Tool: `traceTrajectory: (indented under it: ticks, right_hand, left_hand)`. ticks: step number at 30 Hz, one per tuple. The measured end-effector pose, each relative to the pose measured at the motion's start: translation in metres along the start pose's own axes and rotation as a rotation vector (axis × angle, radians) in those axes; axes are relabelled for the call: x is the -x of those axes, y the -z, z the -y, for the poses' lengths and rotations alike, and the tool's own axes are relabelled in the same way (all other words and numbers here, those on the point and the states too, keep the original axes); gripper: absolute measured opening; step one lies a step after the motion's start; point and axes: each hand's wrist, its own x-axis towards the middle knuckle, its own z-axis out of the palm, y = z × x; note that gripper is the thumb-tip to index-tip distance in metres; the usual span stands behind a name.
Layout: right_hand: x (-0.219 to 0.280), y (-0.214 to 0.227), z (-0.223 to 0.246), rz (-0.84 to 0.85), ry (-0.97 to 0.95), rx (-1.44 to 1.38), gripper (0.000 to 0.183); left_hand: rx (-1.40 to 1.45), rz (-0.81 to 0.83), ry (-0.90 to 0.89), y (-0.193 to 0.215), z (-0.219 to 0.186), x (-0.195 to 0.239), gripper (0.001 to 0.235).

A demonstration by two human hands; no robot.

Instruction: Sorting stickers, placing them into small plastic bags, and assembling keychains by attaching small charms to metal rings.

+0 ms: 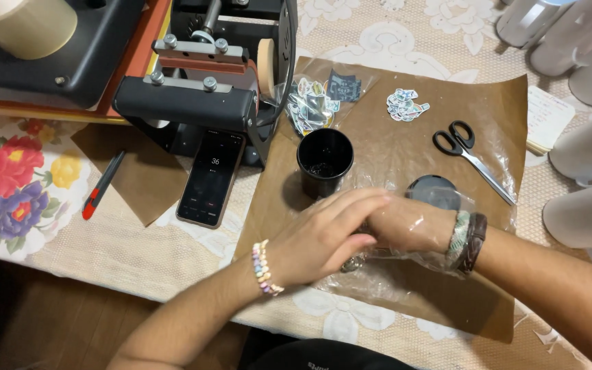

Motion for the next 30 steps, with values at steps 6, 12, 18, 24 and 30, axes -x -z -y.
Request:
traceTrajectory:
  ticks: [6,12,18,24,30]
  right_hand:
    - [-0.021,-0.003,0.019,-0.015,0.083,0.052,0.023]
    - [-0.02,-0.009,-0.017,-0.033,-0.331,-0.698,0.02]
    - [0.005,0.015,0.014,-0.099,-0.639,-1.407,0.027]
    - [0.016,0.028,-0.009,-0.276,-0.448,-1.2,0.014]
    - [0.054,0.056,-0.008,-0.54,-0.353,-1.007,0.013]
  left_hand:
    - [0.031,0.046,0.089,-0.026,0.016,0.028,0.09]
    - [-0.134,-0.037,0.191,-0.039,0.009,0.017,0.106]
    - [-0.323,-0.091,0.156,-0.055,0.017,0.019,0.104]
    - [-0.542,-0.232,-0.005,-0.073,0.062,0.031,0.076]
    - [-1.097,-0.271,-0.056,-0.056,0.065,0.012,0.033]
